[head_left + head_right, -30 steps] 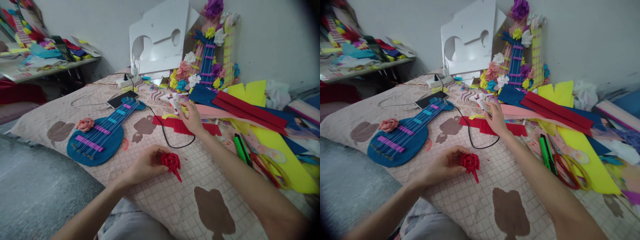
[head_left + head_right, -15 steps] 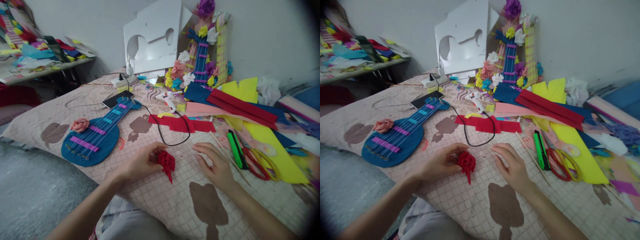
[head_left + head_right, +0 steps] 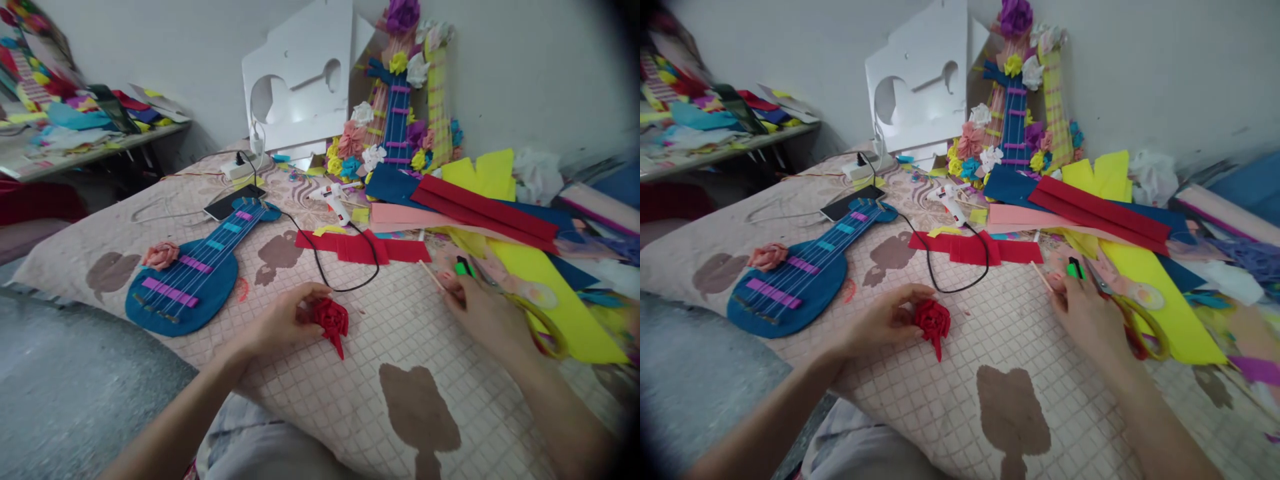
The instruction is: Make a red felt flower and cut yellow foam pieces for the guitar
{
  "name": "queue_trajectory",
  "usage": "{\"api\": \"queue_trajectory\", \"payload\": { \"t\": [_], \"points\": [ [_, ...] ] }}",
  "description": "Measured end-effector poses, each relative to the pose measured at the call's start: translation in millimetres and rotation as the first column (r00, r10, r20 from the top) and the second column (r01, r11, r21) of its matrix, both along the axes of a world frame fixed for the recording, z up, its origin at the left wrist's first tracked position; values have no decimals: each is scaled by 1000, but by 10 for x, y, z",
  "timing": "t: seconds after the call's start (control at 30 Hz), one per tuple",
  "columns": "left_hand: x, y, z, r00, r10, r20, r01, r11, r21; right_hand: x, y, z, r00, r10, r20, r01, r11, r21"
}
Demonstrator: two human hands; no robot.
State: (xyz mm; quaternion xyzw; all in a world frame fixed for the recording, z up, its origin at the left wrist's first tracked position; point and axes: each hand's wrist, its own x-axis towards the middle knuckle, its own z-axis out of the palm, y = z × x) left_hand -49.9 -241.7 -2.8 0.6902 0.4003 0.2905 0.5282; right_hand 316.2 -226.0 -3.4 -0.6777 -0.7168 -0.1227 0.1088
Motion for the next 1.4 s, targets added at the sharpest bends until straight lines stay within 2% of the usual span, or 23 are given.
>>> {"api": "queue_trajectory", "payload": {
  "t": [0.07,0.23,0.33,0.47,0.53,0.67,0.9,1.07,1.2,1.27,1.33,1.4],
  "points": [
    [-1,2,-9,1000,-1,0,1,1000,7,-9,15,-32,997,-9,81,12,999,-33],
    [-7,3,-8,1000,-2,3,2,1000,25,-63,-6,40,992,-48,116,51,998,-27],
    [-10,9,-8,1000,-19,16,18,1000,22,-131,-52,147,999,-54,3,54,999,-3],
    [-2,4,-9,999,-19,26,19,1000,0,-331,-123,273,950,105,-294,-110,994,1],
    [2,-13,-8,999,4,36,-4,1000,-17,-457,-161,304,908,177,-379,-186,982,12],
    [-16,-79,-6,997,56,59,-55,998,-13,-642,-236,316,869,259,-421,-282,959,8],
    [-64,-224,2,990,144,8,-143,981,127,-795,-368,308,821,303,-484,-358,934,-21],
    [-59,-288,-14,963,269,21,-265,931,252,-925,-456,268,778,354,-519,-439,897,-46],
    [-3,-382,4,893,448,39,-411,779,473,-1039,-538,245,710,459,-534,-584,808,-82],
    [46,-465,10,896,441,48,-388,726,568,-1100,-582,235,678,528,-511,-657,747,-101],
    [96,-554,-5,924,382,21,-314,726,612,-1156,-624,218,668,575,-473,-699,703,-131],
    [132,-626,-43,942,336,-11,-257,741,621,-1201,-656,191,676,596,-433,-709,685,-165]
  ]
}}
